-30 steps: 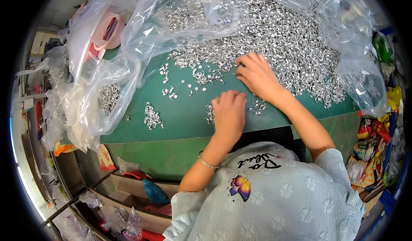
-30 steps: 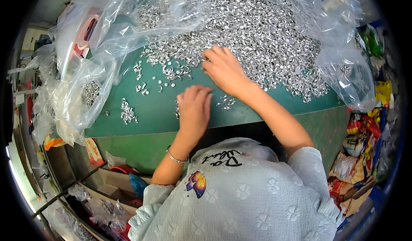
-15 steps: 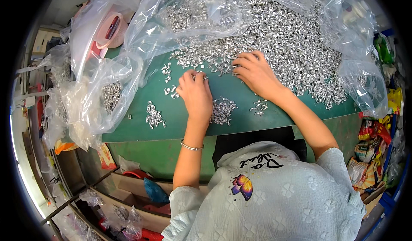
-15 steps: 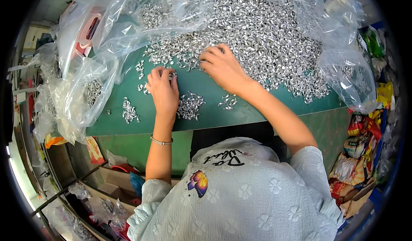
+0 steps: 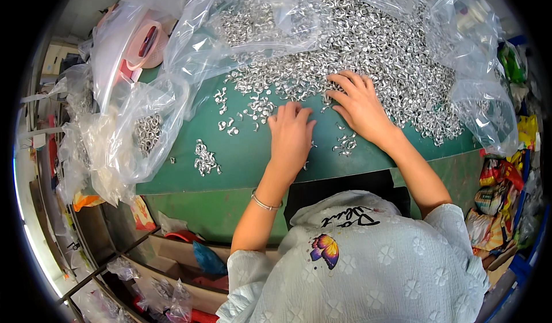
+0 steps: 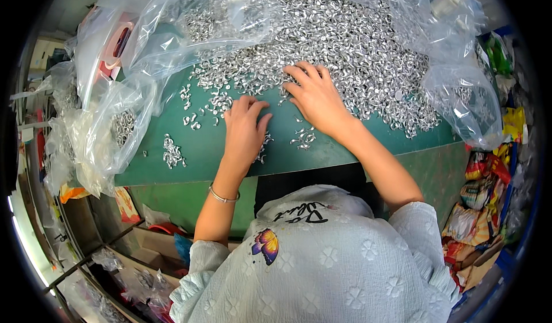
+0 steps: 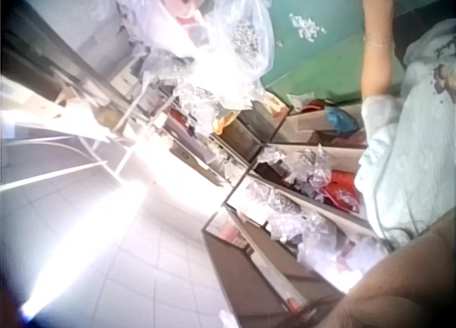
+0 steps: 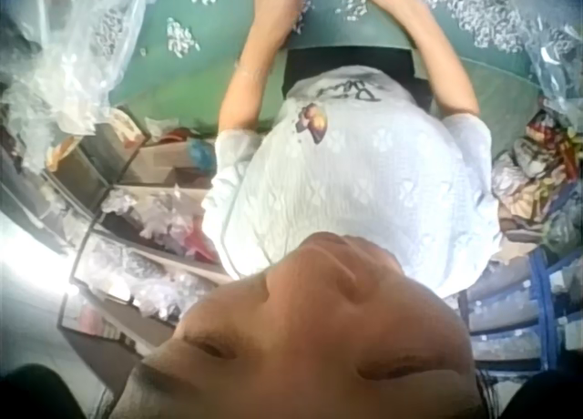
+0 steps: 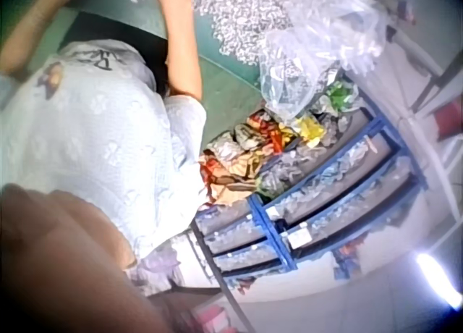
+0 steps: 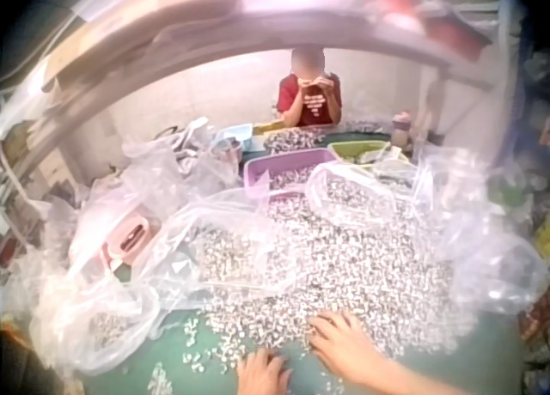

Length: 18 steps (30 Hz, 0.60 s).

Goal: The person sorts small silver metal eyelets on a green table by hand, picking them from a large pile and moving them into smaller groups.

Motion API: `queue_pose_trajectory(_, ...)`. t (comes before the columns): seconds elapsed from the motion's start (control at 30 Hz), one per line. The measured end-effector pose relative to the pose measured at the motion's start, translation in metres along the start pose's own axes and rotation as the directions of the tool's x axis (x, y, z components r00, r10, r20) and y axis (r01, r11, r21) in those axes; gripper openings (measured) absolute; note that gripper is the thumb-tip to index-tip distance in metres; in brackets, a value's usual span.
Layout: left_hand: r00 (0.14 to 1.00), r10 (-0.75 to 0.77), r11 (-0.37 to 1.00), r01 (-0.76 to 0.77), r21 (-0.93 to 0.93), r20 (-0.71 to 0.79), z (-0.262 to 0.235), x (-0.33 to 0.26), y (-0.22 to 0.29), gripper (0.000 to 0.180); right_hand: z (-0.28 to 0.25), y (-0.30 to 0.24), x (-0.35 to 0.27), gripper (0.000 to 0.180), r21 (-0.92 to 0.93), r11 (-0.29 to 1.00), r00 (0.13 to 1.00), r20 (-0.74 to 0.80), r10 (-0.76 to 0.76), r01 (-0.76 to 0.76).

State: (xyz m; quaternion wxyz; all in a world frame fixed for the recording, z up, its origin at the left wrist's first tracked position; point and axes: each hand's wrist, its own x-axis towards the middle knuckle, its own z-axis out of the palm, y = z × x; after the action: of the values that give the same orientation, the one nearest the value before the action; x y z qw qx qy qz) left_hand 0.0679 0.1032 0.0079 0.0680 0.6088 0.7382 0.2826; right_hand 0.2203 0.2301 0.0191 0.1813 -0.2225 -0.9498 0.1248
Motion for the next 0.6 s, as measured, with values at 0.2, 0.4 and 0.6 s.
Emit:
queue_pose_trajectory(0.2, 0.991, -0.064, 0.997, 0.068, 0.033, -0.115, 0.004, 0.017, -0.006, 0.026, 0.002, -0.008, 0.013, 0.024, 0.08, 0.996, 0.999, -0.027, -0.033, 0.035)
queue_pose_trajectory(0.4, 0.997, -0.023, 0.997, 0.029, 0.076, -0.08, 0.003, 0.023, -0.011, 0.021, 0.017, -0.011, 0.027, 0.017, -0.007, 0.998, 0.998, -0.019, -0.067, 0.067)
queue_pose_trajectory(0.6, 0.974, -0.132, 0.991, 0.131, -0.022, -0.186, -0.017, -0.007, -0.018, 0.021, 0.003, -0.001, 0.011, 0.011, 0.066, 0.998, 0.997, -0.075, 0.006, -0.001)
